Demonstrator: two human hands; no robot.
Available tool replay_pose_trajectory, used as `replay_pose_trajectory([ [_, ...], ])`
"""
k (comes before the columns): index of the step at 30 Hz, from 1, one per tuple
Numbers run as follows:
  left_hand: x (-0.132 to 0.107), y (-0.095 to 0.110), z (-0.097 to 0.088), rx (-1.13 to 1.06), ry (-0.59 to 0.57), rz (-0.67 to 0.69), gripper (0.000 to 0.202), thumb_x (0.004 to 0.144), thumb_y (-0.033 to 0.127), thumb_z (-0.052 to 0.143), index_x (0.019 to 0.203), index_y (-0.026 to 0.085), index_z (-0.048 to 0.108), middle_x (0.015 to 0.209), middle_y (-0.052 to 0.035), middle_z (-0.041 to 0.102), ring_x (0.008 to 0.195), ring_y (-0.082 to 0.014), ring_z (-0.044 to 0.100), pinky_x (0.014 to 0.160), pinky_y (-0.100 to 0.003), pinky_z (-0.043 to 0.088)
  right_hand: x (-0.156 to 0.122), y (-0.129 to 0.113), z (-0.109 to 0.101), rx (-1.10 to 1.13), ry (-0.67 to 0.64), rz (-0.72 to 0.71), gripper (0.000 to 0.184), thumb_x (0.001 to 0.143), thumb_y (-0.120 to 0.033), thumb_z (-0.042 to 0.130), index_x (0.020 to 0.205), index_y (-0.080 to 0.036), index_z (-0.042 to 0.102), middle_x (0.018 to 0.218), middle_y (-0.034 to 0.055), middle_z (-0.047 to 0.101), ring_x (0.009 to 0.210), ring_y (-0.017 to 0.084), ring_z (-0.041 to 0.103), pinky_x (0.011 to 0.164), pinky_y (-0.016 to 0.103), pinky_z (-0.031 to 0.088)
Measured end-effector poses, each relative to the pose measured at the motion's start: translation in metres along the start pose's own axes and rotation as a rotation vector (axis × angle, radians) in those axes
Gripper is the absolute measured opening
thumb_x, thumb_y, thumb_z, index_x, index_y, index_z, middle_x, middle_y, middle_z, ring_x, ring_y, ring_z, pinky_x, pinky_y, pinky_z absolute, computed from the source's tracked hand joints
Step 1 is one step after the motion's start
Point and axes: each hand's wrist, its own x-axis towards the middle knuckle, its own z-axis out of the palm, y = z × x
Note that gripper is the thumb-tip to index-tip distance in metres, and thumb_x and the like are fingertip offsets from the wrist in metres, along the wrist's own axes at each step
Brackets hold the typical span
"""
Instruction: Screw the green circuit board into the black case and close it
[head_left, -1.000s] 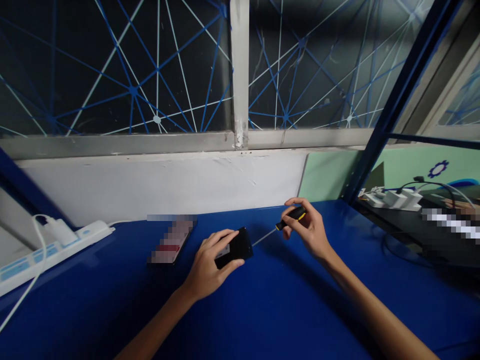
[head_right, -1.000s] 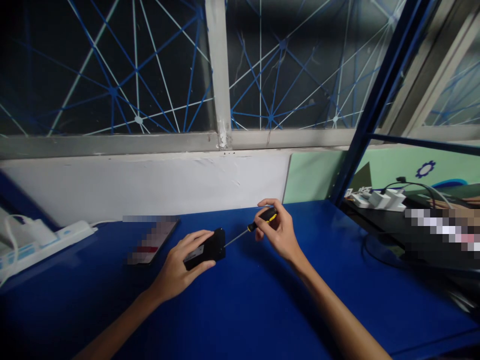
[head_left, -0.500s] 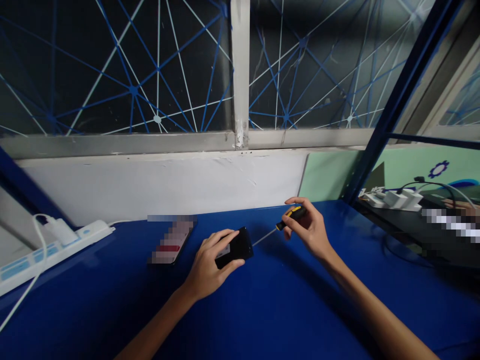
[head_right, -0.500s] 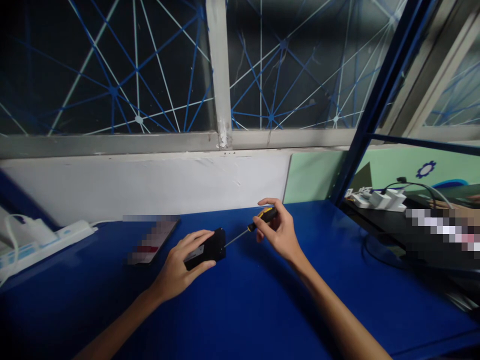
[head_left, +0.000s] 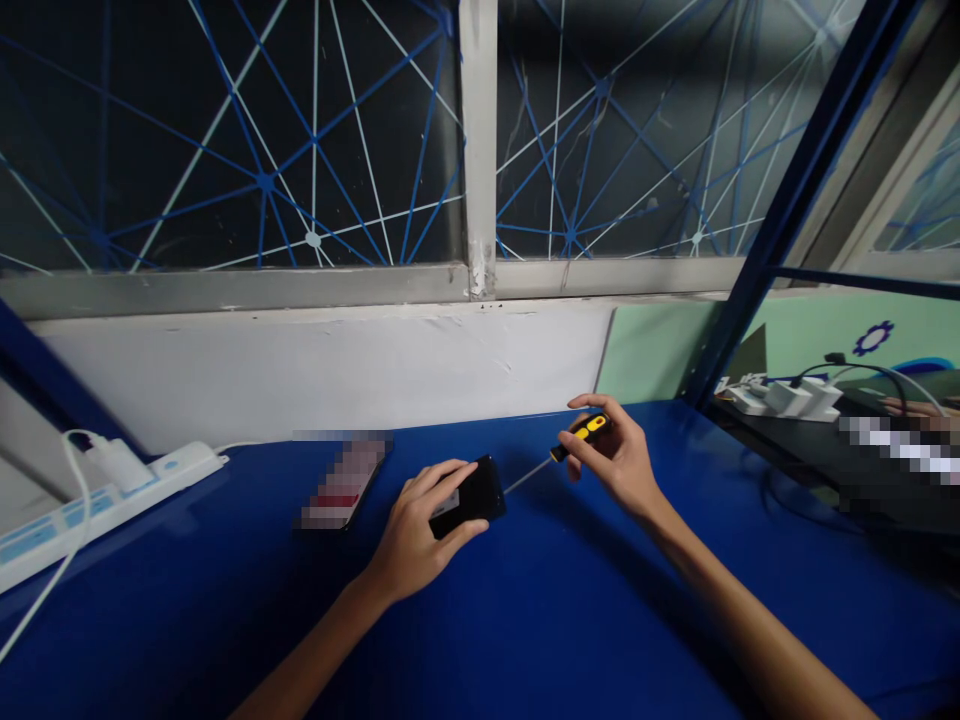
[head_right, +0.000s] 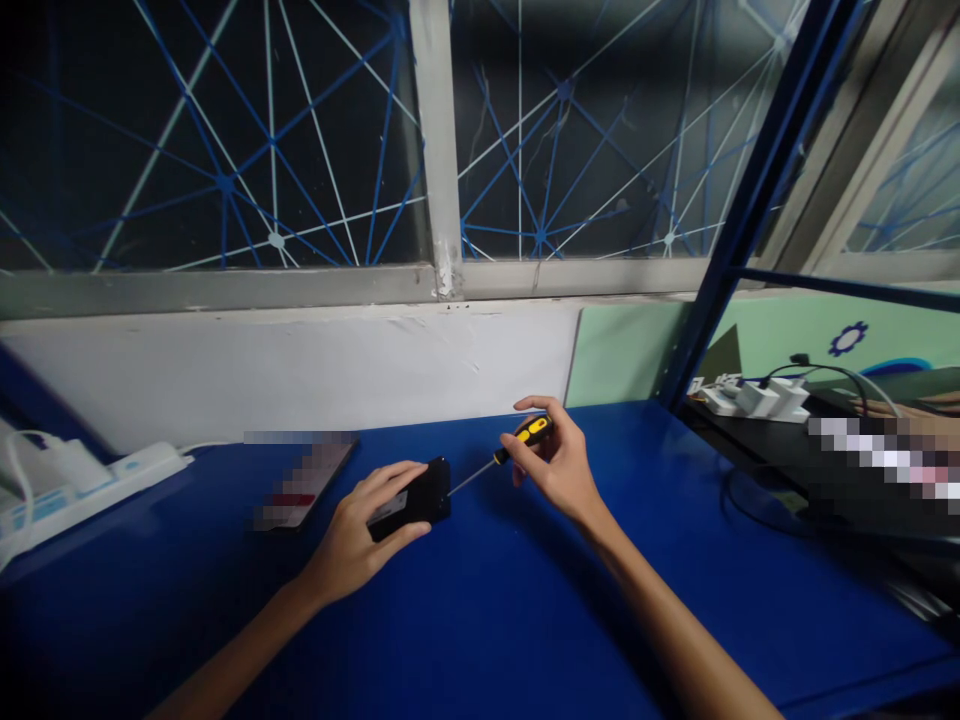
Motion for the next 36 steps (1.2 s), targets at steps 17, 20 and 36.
replay_pose_trajectory([
  [17,0.0009,0.0004,-0.0001,-0.003,0.004,-0.018,0.049,0.085,0.039,0.066,0.131,0.027,0.054,0.13,-0.0097,0.057,0.117,-0.0309,0.055,0.097,-0.054,0.044,-0.0005,0.0024,-0.0005,-0.063,0.028,0.038,0.036,0.079,-0.037,0.073,0.104,-0.022,0.05,0.048,-0.0083,0.055,0.032,0.012,0.052,0.033,0.022,0.039],
  [20,0.0007,-0.0004,0.0006,-0.006,0.009,-0.015,0.049,0.084,0.039,0.066,0.131,0.027,0.054,0.13,-0.0098,0.058,0.116,-0.0312,0.055,0.096,-0.054,0.045,-0.0013,0.0026,-0.0014,-0.028,-0.005,0.02,0.031,0.085,-0.038,0.065,0.107,-0.021,0.05,0.047,-0.0077,0.055,0.037,0.013,0.055,0.04,0.024,0.045],
  [36,0.0004,-0.0008,0.0002,0.005,0.007,-0.01,0.048,0.085,0.039,0.065,0.131,0.028,0.054,0.13,-0.01,0.057,0.116,-0.0318,0.055,0.095,-0.056,0.044,0.0015,0.001,-0.0032,0.069,-0.084,0.029,0.036,0.082,-0.035,0.069,0.108,-0.022,0.047,0.064,-0.004,0.063,0.045,0.014,0.061,0.044,0.027,0.049],
])
